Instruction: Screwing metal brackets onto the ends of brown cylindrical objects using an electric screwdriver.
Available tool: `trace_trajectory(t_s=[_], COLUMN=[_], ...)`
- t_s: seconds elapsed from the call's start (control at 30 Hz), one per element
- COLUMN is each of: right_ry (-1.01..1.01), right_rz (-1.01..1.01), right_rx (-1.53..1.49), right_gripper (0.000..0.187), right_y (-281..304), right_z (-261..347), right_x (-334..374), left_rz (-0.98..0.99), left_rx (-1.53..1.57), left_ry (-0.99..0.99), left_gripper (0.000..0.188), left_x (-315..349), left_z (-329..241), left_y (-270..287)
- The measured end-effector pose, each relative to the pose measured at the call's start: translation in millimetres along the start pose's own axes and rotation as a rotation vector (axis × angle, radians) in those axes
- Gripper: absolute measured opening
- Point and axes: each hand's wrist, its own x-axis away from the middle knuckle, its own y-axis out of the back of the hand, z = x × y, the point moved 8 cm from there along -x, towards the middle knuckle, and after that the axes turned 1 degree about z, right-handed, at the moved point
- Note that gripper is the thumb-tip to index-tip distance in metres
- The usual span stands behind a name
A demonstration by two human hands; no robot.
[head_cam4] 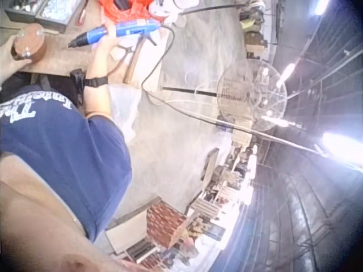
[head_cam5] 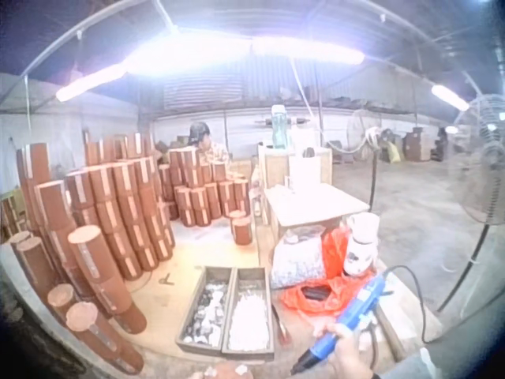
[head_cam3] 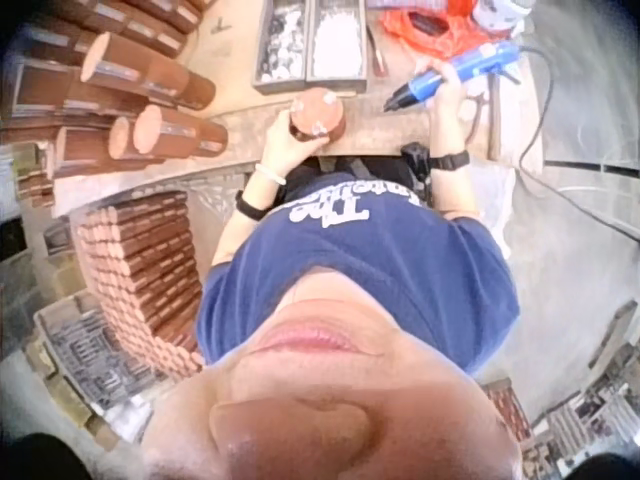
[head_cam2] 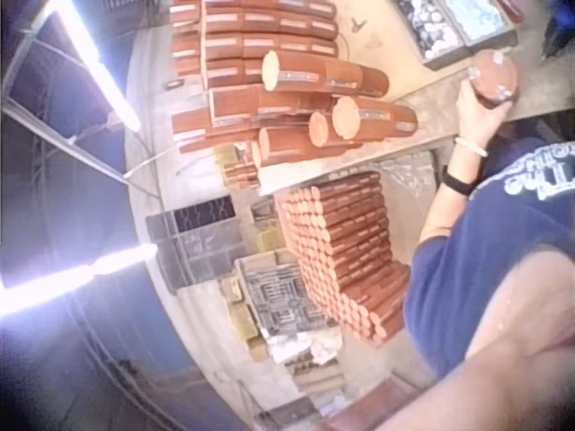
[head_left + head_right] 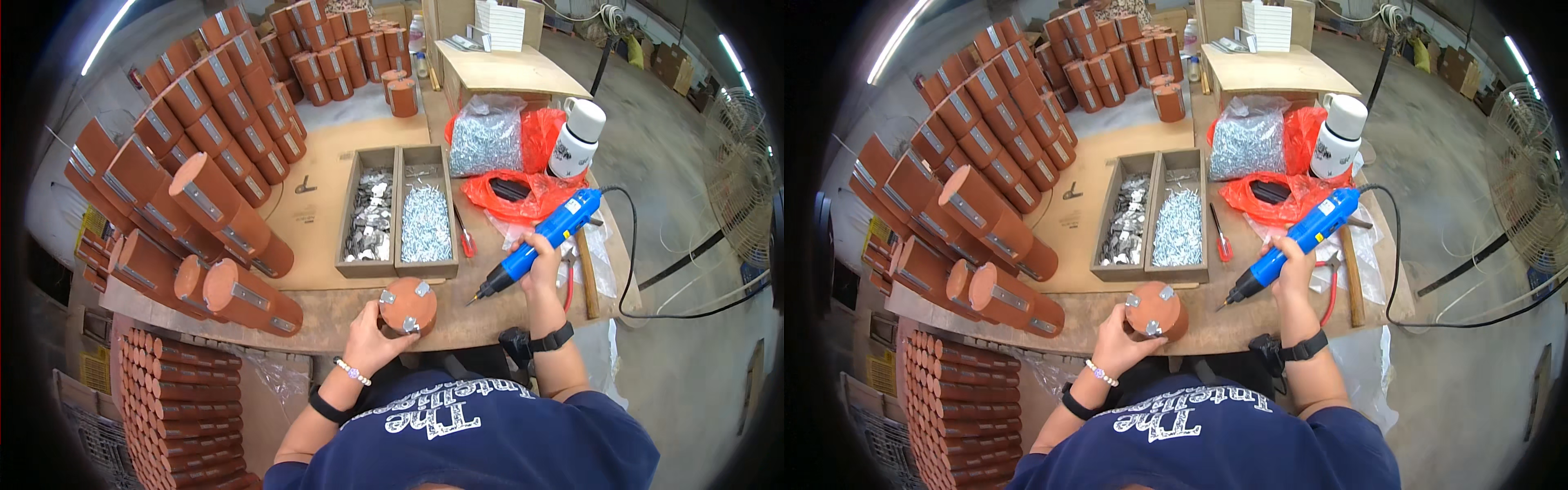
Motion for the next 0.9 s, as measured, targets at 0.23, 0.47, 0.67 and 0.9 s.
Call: trace_trajectory(t_s=[0.23,0.47,0.67,0.9], right_ry=[-0.067,-0.133,-0.146,-0.312], right_rz=[-0.003,-0.043,-0.005,-0.070], right_rx=[0.007,-0.021,-0.038,-0.111], right_gripper=[0.040,0.035,0.030,0.034], right_y=[6,17,13,28], right_z=[-15,-36,-42,-65], right_x=[-7,-8,-4,-9], left_rz=[-0.022,-0.180,-0.074,-0.205], left_rx=[0.491,0.466,0.519,0.287], left_ry=[-0.028,-0.097,0.127,0.192], left_gripper=[0.062,0.047,0.046,0.057], left_x=[-20,-87,-169,-271], left_z=[-45,-94,-88,-61], left_y=[68,148,119,118])
